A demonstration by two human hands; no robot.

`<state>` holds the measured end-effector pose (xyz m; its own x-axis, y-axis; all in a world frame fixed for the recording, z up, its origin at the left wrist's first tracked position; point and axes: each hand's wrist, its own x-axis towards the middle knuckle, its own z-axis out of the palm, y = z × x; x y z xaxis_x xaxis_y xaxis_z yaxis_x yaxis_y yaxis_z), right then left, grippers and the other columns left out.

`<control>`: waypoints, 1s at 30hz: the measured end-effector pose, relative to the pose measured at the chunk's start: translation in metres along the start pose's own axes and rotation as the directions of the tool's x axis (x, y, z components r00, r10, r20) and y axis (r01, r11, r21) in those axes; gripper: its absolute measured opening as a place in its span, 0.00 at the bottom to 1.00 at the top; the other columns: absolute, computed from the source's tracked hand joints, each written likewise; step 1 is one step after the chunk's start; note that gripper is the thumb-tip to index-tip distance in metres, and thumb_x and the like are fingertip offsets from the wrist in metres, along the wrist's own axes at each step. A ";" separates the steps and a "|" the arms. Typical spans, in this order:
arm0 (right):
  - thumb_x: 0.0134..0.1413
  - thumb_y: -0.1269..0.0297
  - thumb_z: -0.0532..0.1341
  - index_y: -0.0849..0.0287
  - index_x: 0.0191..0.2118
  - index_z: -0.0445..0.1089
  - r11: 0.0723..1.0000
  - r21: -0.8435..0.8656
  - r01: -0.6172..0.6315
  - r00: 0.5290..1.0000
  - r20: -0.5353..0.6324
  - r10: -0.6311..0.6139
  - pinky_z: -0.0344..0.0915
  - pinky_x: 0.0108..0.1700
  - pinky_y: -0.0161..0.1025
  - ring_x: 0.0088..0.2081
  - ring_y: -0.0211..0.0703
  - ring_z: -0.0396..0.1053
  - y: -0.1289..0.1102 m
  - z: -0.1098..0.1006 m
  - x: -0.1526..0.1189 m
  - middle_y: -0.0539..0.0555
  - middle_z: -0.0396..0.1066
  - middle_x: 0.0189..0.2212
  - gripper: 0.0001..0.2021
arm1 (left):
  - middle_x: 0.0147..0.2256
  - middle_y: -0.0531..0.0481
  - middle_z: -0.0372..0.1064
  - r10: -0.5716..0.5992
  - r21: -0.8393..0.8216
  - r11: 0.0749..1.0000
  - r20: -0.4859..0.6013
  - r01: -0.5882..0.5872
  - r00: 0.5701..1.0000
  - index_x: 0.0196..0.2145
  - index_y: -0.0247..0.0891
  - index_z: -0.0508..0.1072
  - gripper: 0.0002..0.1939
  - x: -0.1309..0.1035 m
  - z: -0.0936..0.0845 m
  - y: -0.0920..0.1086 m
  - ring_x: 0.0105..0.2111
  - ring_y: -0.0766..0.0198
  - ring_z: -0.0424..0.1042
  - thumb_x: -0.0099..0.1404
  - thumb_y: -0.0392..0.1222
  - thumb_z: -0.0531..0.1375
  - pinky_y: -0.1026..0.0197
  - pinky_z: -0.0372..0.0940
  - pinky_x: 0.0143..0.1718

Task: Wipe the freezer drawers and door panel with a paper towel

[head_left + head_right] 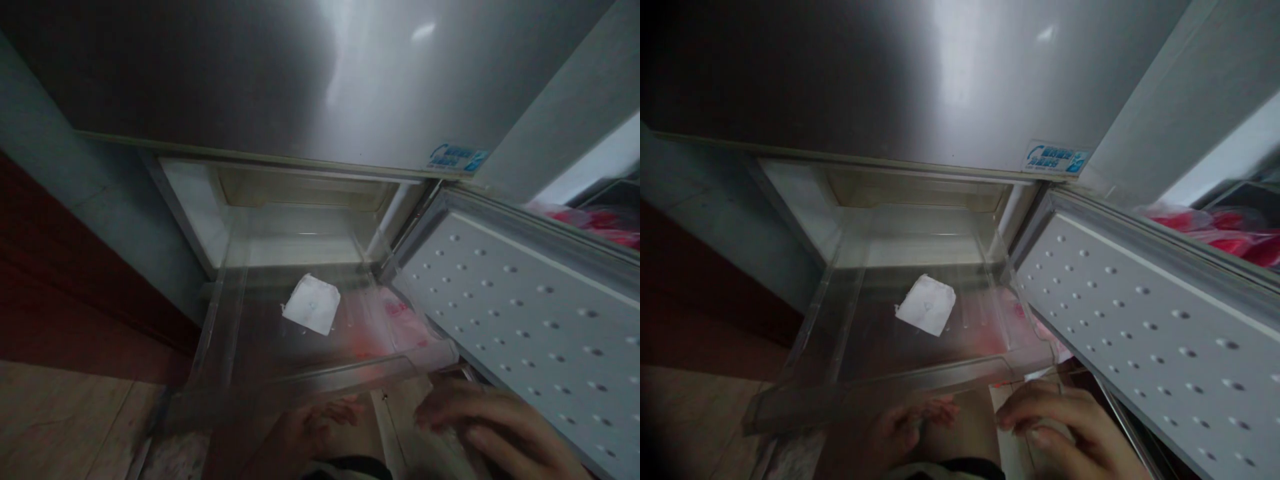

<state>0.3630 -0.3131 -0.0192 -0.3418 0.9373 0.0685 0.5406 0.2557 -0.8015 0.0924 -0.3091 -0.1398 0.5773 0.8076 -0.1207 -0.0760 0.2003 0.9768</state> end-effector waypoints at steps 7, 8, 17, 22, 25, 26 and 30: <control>0.64 0.58 0.58 0.60 0.43 0.76 0.958 -0.092 0.270 0.899 0.380 -0.217 0.70 0.40 0.32 0.39 0.38 0.76 -0.054 -0.009 0.121 0.55 0.79 0.38 0.13 | 0.47 0.49 0.77 -0.088 0.047 0.993 -0.276 0.105 0.957 0.39 0.45 0.82 0.18 -0.002 0.009 0.012 0.51 0.54 0.74 0.68 0.46 0.52 0.54 0.60 0.60; 0.64 0.58 0.58 0.62 0.45 0.75 0.950 -0.116 0.289 0.873 0.439 -0.212 0.70 0.41 0.33 0.40 0.39 0.76 -0.053 0.001 0.142 0.56 0.79 0.40 0.14 | 0.46 0.49 0.78 -0.083 0.044 0.994 -0.295 0.100 0.952 0.38 0.45 0.82 0.18 -0.003 0.010 0.015 0.50 0.54 0.75 0.68 0.45 0.51 0.55 0.61 0.60; 0.54 0.54 0.66 0.66 0.55 0.64 0.611 -0.590 0.528 0.731 0.682 0.027 0.71 0.47 0.45 0.51 0.55 0.71 0.002 0.123 0.222 0.65 0.70 0.51 0.27 | 0.46 0.48 0.78 -0.009 0.087 0.996 -0.291 0.035 0.957 0.39 0.41 0.82 0.21 -0.002 0.009 0.015 0.50 0.54 0.75 0.69 0.52 0.52 0.55 0.61 0.60; 0.53 0.59 0.67 0.66 0.55 0.62 0.551 -0.630 0.547 0.738 0.674 0.037 0.73 0.48 0.49 0.56 0.59 0.66 0.014 0.139 0.213 0.67 0.64 0.56 0.27 | 0.46 0.48 0.78 -0.016 0.091 0.995 -0.289 0.044 0.957 0.39 0.43 0.82 0.27 0.002 0.005 0.000 0.53 0.51 0.72 0.66 0.63 0.51 0.52 0.57 0.63; 0.53 0.64 0.66 0.65 0.57 0.60 0.523 -0.655 0.545 0.754 0.656 0.036 0.73 0.48 0.50 0.56 0.59 0.64 0.017 0.141 0.211 0.66 0.63 0.56 0.27 | 0.46 0.48 0.78 -0.019 0.069 0.997 -0.305 0.042 0.952 0.39 0.43 0.83 0.26 0.003 0.008 0.001 0.52 0.51 0.73 0.65 0.62 0.53 0.52 0.59 0.62; 0.53 0.66 0.65 0.65 0.57 0.60 0.516 -0.662 0.544 0.759 0.650 0.033 0.73 0.48 0.50 0.56 0.58 0.64 0.018 0.142 0.210 0.66 0.63 0.56 0.27 | 0.46 0.48 0.78 -0.031 0.054 0.997 -0.314 0.051 0.949 0.38 0.43 0.83 0.25 0.003 0.009 0.002 0.52 0.51 0.73 0.65 0.62 0.53 0.52 0.60 0.61; 0.53 0.69 0.63 0.65 0.58 0.58 0.498 -0.685 0.533 0.781 0.625 0.024 0.75 0.44 0.51 0.55 0.59 0.65 0.015 0.147 0.206 0.66 0.64 0.56 0.27 | 0.44 0.47 0.79 -0.119 -0.041 0.993 -0.323 0.112 0.939 0.39 0.42 0.82 0.25 0.002 0.009 0.005 0.51 0.51 0.74 0.62 0.62 0.56 0.51 0.60 0.61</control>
<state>0.1873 -0.1513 -0.1045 -0.7341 0.5897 -0.3367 0.6132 0.7887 0.0444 0.1008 -0.3111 -0.1332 0.2881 0.9136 -0.2868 -0.0440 0.3118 0.9491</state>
